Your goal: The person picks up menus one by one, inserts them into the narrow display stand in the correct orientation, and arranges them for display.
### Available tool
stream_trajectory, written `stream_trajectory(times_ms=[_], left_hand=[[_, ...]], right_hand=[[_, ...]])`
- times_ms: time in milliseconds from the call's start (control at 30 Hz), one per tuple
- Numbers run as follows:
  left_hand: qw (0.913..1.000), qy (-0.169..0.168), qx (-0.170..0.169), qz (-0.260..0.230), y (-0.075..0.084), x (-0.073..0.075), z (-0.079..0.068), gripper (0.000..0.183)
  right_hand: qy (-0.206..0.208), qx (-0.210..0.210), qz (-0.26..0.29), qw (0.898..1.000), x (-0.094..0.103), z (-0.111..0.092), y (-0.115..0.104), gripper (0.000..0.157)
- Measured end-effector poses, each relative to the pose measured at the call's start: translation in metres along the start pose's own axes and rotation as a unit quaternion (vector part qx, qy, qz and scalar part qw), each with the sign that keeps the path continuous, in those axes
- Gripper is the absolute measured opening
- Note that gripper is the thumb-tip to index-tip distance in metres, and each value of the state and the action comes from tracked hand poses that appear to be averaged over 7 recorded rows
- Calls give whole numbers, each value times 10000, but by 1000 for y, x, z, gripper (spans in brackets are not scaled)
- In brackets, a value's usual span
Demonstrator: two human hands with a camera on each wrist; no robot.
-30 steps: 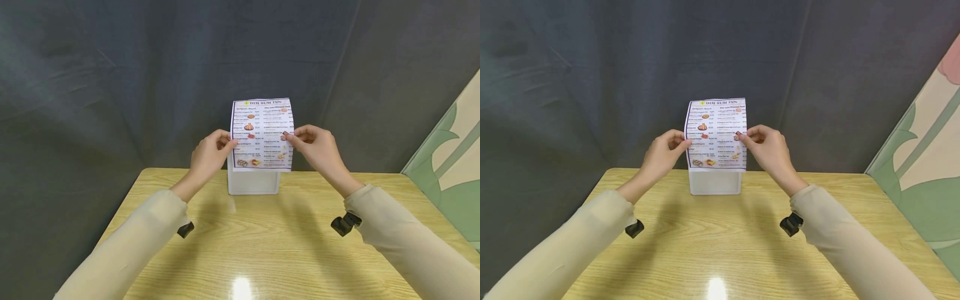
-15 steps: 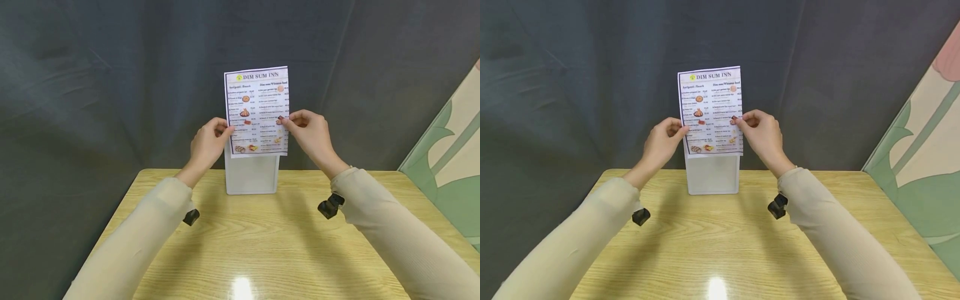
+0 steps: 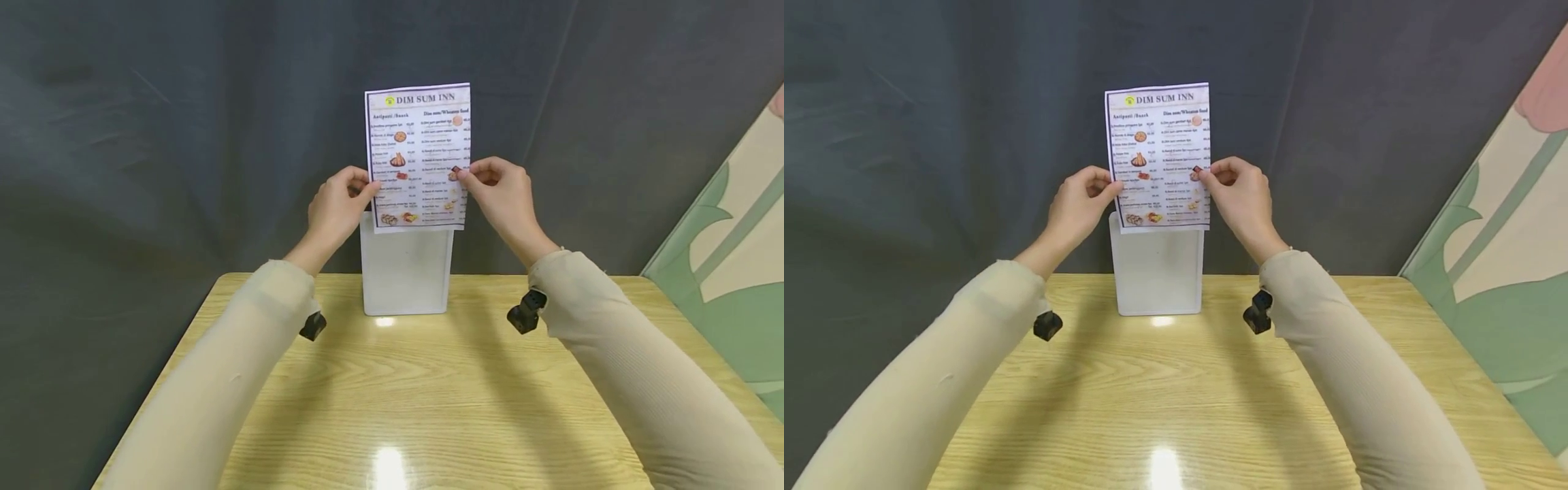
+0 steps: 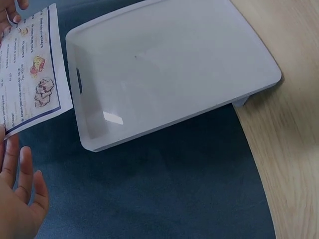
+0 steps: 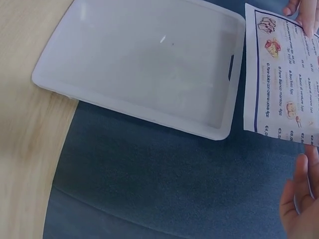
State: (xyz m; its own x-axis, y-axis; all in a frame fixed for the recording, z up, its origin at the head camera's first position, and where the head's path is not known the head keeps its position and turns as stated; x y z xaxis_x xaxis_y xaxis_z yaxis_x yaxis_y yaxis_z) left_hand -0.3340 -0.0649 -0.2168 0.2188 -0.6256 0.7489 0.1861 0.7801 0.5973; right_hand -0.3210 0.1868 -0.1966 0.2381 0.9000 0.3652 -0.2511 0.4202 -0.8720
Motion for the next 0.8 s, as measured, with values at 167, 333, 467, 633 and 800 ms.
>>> stream_trajectory(times_ms=[167,333,467,633,800], left_hand=[[10000,-67,-6,26,0,0,2,30],[9999,-102,55,82,-2,-2,4,31],[9999,-38,98,33,-3,-1,9,31],[9999,99,106,11,-6,-1,12,29],[9997,126,176,115,-9,-2,14,29]], right_hand=[[-79,-56,-70,9999,0,2,-1,33],[-124,-165,-76,9998,-2,4,-1,32],[-86,-221,-69,9997,-4,10,-3,30],[-67,-209,-132,9997,-7,14,-5,30],[-18,-131,-248,9996,-8,17,-7,30]])
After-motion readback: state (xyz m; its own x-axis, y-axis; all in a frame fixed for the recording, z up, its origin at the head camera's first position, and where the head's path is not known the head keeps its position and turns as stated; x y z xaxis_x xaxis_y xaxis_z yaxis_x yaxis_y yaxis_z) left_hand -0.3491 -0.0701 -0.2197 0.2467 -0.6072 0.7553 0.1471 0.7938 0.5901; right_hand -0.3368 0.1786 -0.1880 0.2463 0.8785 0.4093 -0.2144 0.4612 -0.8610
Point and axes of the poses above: each hand's wrist, its own z-axis towards the middle knuckle, its own x-axis out of the back of the hand, y = z × x, the point moved 8 cm from there along z, towards the middle knuckle, and after that the axes turned 9 degrees about z, right-handed, at the moved point
